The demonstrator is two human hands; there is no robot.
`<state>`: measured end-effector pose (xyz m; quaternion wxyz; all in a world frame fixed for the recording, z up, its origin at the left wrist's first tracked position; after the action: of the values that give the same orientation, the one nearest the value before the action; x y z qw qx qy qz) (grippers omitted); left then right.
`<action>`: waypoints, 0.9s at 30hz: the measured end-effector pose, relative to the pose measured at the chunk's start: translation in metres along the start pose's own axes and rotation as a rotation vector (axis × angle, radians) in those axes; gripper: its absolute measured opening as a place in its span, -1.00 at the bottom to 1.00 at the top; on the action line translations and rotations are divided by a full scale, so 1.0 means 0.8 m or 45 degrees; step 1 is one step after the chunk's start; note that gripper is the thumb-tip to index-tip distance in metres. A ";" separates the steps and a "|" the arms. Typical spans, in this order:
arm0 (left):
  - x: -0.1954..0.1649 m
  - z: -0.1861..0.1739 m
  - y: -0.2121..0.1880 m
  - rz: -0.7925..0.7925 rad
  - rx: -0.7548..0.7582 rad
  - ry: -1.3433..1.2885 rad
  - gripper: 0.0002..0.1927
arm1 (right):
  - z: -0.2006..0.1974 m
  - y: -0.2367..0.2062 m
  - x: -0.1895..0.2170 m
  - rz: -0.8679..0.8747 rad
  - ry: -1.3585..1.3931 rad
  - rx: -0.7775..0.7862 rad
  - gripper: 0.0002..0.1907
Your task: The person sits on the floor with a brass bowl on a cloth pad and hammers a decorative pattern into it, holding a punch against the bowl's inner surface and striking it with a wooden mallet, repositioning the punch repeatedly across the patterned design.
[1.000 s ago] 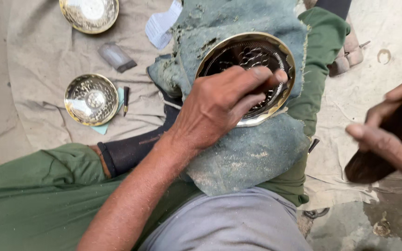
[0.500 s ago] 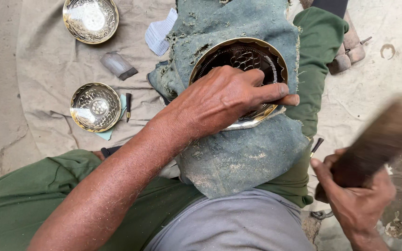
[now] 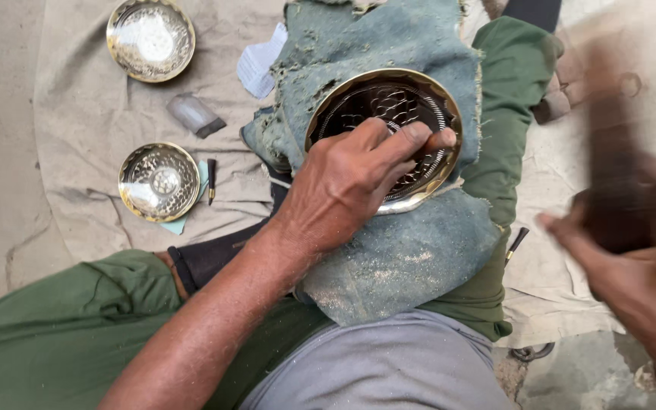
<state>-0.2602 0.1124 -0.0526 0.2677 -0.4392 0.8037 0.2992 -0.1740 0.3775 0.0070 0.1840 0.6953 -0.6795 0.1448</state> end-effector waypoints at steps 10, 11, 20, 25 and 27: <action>-0.015 0.013 -0.040 -0.455 -0.551 -0.221 -0.67 | -0.034 0.099 0.095 -0.647 -0.264 0.254 -0.41; -0.016 0.015 -0.044 -0.473 -0.584 -0.190 -0.67 | -0.033 0.102 0.105 -0.688 -0.310 0.269 -0.40; -0.013 0.023 -0.058 -0.538 -0.689 -0.224 -0.72 | -0.044 0.107 0.162 -0.919 -0.873 0.396 -0.32; -0.012 0.023 -0.062 -0.567 -0.705 -0.151 -0.72 | -0.052 0.105 0.178 -0.940 -0.726 0.319 -0.35; -0.013 0.023 -0.063 -0.572 -0.720 -0.186 -0.71 | -0.049 0.105 0.182 -1.010 -0.998 0.368 -0.37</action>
<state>-0.2088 0.1096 -0.0700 0.2515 -0.6387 0.5516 0.4738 -0.2511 0.2645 0.1128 -0.1382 0.9167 -0.3577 -0.1125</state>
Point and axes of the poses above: each hand's wrist, its own y-axis towards the middle knuckle, its own z-axis out of the palm, x = y × z, the point moved 3 cm from there along y, towards the middle knuckle, and after that the axes turned 10 degrees about -z, right-handed, at the moved point
